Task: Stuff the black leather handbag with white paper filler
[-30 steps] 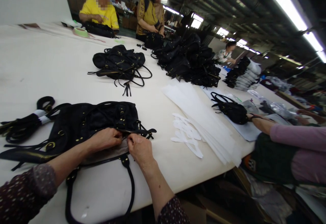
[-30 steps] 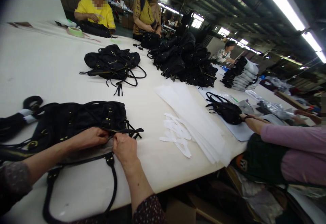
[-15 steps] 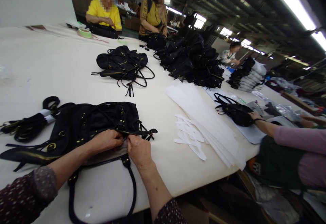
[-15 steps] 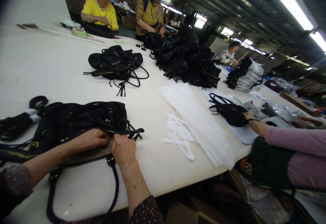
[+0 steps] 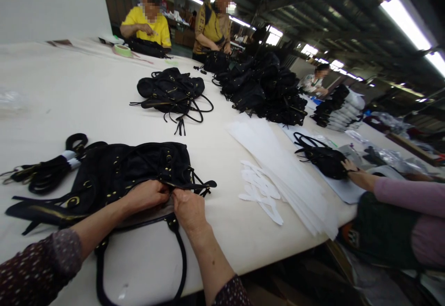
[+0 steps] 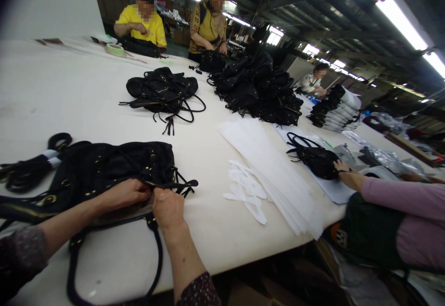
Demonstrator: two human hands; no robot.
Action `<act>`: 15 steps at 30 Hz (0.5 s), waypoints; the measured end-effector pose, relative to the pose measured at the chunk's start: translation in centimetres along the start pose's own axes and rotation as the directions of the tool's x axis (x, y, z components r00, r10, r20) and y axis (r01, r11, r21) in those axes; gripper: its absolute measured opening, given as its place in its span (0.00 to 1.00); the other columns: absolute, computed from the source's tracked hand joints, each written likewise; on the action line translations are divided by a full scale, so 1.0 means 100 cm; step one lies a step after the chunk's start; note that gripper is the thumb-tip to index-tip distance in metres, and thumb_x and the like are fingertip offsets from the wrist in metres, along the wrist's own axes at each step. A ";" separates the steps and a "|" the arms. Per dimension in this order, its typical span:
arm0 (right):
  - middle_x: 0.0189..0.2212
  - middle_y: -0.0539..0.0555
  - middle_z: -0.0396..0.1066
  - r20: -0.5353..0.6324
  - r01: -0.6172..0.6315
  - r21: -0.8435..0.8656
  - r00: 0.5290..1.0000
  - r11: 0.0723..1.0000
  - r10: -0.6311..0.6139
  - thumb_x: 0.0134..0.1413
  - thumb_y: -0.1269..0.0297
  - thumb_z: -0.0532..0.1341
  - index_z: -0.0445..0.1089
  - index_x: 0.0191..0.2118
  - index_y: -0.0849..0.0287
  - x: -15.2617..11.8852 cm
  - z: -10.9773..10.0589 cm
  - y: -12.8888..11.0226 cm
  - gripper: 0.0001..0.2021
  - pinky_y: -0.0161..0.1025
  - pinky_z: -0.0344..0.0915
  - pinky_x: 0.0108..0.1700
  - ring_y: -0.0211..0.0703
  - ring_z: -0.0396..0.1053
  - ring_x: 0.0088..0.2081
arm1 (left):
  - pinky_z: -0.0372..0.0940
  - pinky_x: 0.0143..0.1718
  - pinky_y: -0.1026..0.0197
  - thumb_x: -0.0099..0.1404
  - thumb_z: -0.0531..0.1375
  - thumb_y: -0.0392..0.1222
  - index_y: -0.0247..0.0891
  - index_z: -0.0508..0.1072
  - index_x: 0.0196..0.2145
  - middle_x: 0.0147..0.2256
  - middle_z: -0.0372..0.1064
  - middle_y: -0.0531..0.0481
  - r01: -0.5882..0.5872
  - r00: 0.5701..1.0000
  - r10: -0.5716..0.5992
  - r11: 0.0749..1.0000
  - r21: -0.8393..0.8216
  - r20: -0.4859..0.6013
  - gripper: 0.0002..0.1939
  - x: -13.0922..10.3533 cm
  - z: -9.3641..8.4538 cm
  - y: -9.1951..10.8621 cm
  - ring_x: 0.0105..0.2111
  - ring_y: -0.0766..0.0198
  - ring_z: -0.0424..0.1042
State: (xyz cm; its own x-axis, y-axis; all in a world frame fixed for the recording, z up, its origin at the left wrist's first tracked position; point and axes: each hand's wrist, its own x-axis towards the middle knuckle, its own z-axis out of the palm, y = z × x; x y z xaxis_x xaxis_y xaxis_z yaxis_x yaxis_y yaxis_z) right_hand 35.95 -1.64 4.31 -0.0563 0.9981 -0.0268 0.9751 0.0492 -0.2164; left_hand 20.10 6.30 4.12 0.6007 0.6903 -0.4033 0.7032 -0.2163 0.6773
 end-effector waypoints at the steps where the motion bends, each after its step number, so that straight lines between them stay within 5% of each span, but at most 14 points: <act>1: 0.34 0.51 0.78 -0.004 0.007 0.005 1.000 1.000 -0.007 0.66 0.65 0.50 0.72 0.42 0.50 -0.001 -0.001 0.001 0.12 0.34 0.63 0.31 0.43 0.76 0.34 | 0.59 0.25 0.63 0.57 0.53 0.42 0.39 0.69 0.23 0.23 0.74 0.51 -0.001 1.000 0.001 1.000 0.000 0.000 0.10 -0.001 0.000 0.000 0.23 0.60 0.73; 8: 0.37 0.51 0.78 -0.038 0.012 0.017 0.999 1.000 -0.011 0.64 0.69 0.50 0.65 0.55 0.45 -0.001 -0.005 -0.001 0.18 0.36 0.65 0.31 0.44 0.76 0.33 | 0.59 0.24 0.64 0.57 0.53 0.42 0.40 0.70 0.23 0.23 0.75 0.52 0.005 1.000 -0.004 1.000 0.031 -0.030 0.09 0.000 0.000 -0.001 0.24 0.60 0.73; 15: 0.36 0.52 0.78 -0.003 0.088 -0.003 0.996 0.996 -0.088 0.60 0.72 0.53 0.69 0.50 0.49 0.004 -0.002 -0.005 0.16 0.37 0.69 0.35 0.46 0.77 0.36 | 0.62 0.28 0.64 0.59 0.52 0.42 0.39 0.74 0.26 0.26 0.77 0.51 -0.009 0.998 0.017 0.992 0.125 -0.065 0.12 -0.007 0.001 0.000 0.28 0.59 0.76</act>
State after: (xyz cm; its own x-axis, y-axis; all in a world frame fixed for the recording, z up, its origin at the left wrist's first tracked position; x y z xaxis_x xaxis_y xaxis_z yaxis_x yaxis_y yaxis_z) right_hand 35.53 -1.28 4.57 -0.1413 0.9900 -0.0050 0.9670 0.1369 -0.2149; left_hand 19.70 5.76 4.33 0.5869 0.7297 -0.3508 0.7398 -0.3074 0.5985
